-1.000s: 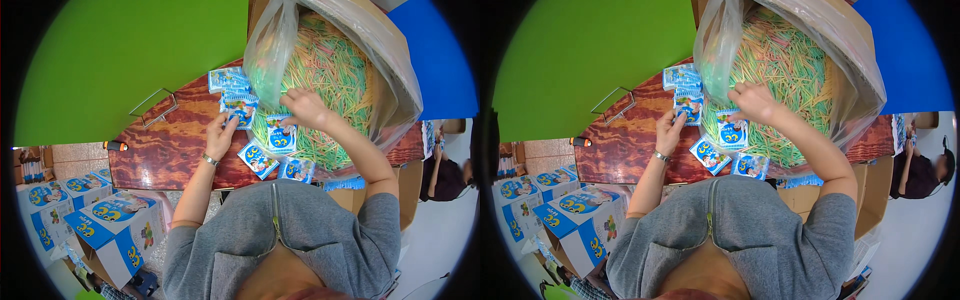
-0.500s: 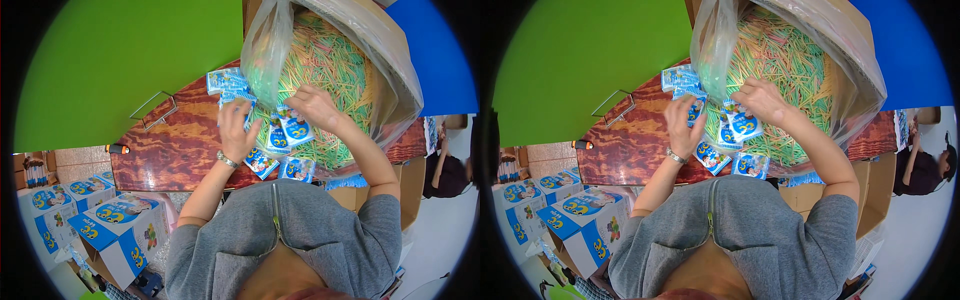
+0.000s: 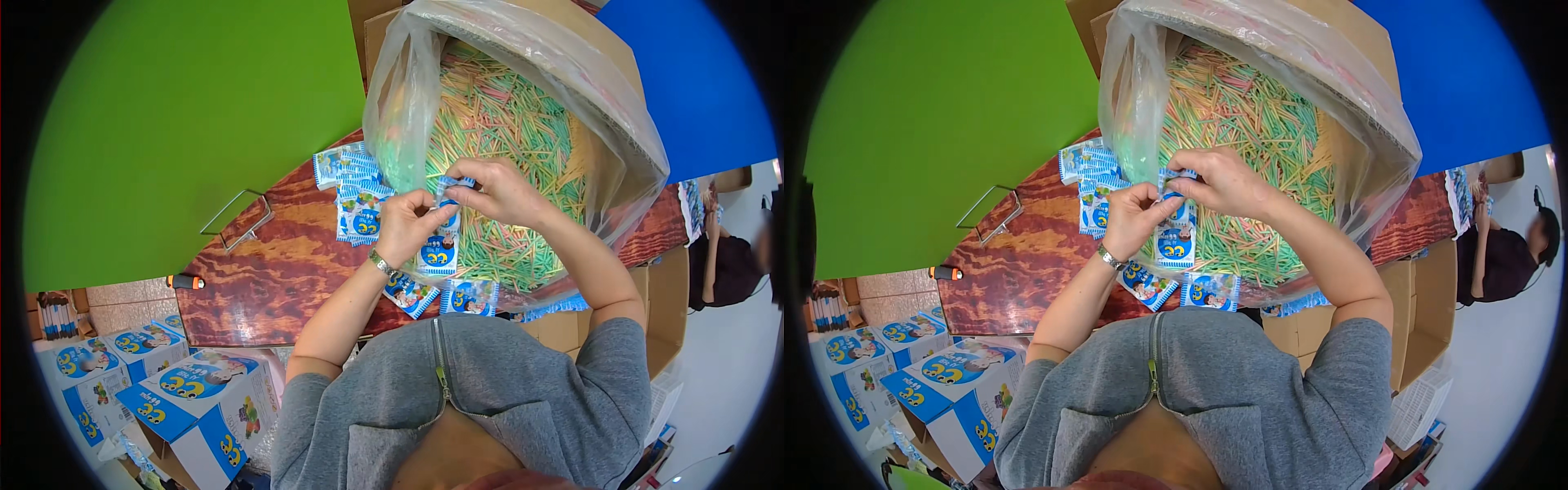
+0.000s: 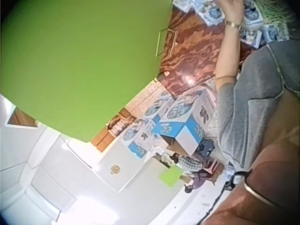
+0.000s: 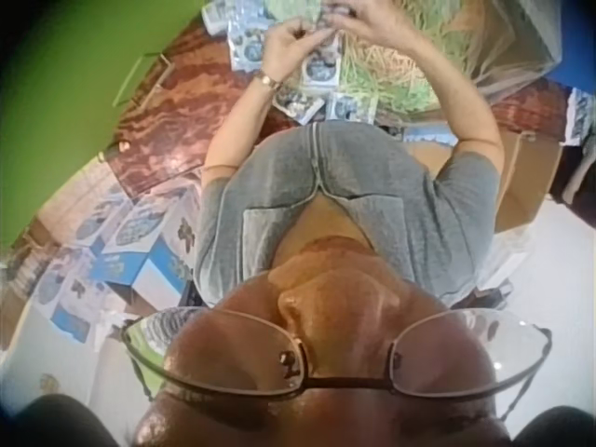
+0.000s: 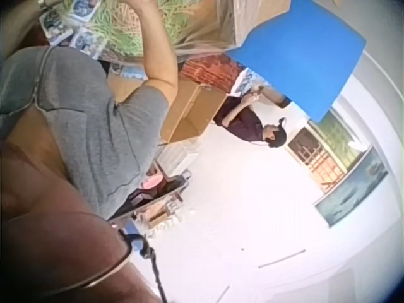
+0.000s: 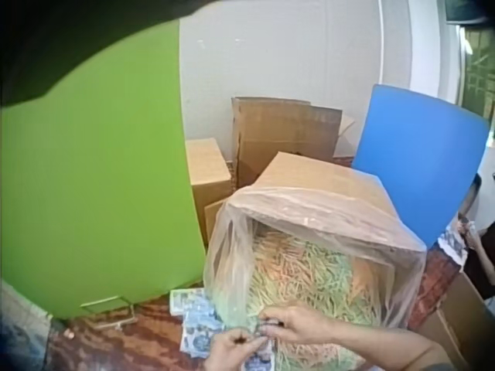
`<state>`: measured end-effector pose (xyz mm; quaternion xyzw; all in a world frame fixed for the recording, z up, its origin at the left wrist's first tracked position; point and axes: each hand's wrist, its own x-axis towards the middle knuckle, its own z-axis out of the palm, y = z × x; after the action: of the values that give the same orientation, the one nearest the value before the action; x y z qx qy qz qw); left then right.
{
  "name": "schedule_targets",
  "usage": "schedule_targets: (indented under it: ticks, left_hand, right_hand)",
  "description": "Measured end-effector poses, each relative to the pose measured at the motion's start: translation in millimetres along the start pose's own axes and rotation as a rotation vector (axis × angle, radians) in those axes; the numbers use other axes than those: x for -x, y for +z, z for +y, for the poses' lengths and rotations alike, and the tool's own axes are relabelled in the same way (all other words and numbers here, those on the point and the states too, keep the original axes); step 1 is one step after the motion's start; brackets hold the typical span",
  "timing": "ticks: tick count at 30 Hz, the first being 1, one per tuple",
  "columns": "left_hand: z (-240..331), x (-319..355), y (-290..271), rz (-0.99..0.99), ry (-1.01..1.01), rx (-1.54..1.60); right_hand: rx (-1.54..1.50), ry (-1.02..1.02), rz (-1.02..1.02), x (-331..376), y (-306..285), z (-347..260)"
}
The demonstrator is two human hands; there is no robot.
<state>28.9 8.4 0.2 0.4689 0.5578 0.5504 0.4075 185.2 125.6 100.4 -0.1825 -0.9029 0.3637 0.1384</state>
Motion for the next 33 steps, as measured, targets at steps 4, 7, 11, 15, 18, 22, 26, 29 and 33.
schedule_targets:
  ticks: [4,7,11,15,18,22,26,29,33]
  left_hand:
    - [23.1,-6.6,-1.7,-0.013,-0.05,0.11]
    - [25.0,-3.2,-5.7,-0.032,-0.063,0.096]
    - [23.7,-5.7,0.1,-0.003,-0.08,0.087]
    - [21.5,-4.8,-0.9,0.011,-0.08,0.064]
    - [14.7,-3.6,-6.2,0.018,-0.081,0.064]
    - [17.7,-5.3,-3.7,0.017,-0.079,0.097]
    - [21.2,-6.1,0.2,0.006,-0.1,0.132]
    - [21.2,-2.2,0.7,0.04,-0.013,0.08]
    - [29.9,3.8,0.8,0.022,-0.055,0.064]
  right_hand:
    - [-0.017,-0.088,-0.032,-11.4,-15.1,11.3]
    - [-0.259,0.072,-0.149,-33.5,-44.1,42.1]
    - [0.328,0.229,0.053,-78.2,-93.3,157.1]
    - [1.048,0.163,-0.149,-104.8,-90.1,156.9]
    - [1.152,0.383,-0.402,-120.5,-83.1,164.1]
    - [1.379,0.32,-0.514,-124.9,-77.8,238.8]
    - [1.642,0.144,-0.585,-119.8,-82.0,278.1]
    - [1.305,0.262,-0.235,-114.4,-74.0,265.8]
    - [1.112,0.359,-0.119,-100.1,-74.0,234.8]
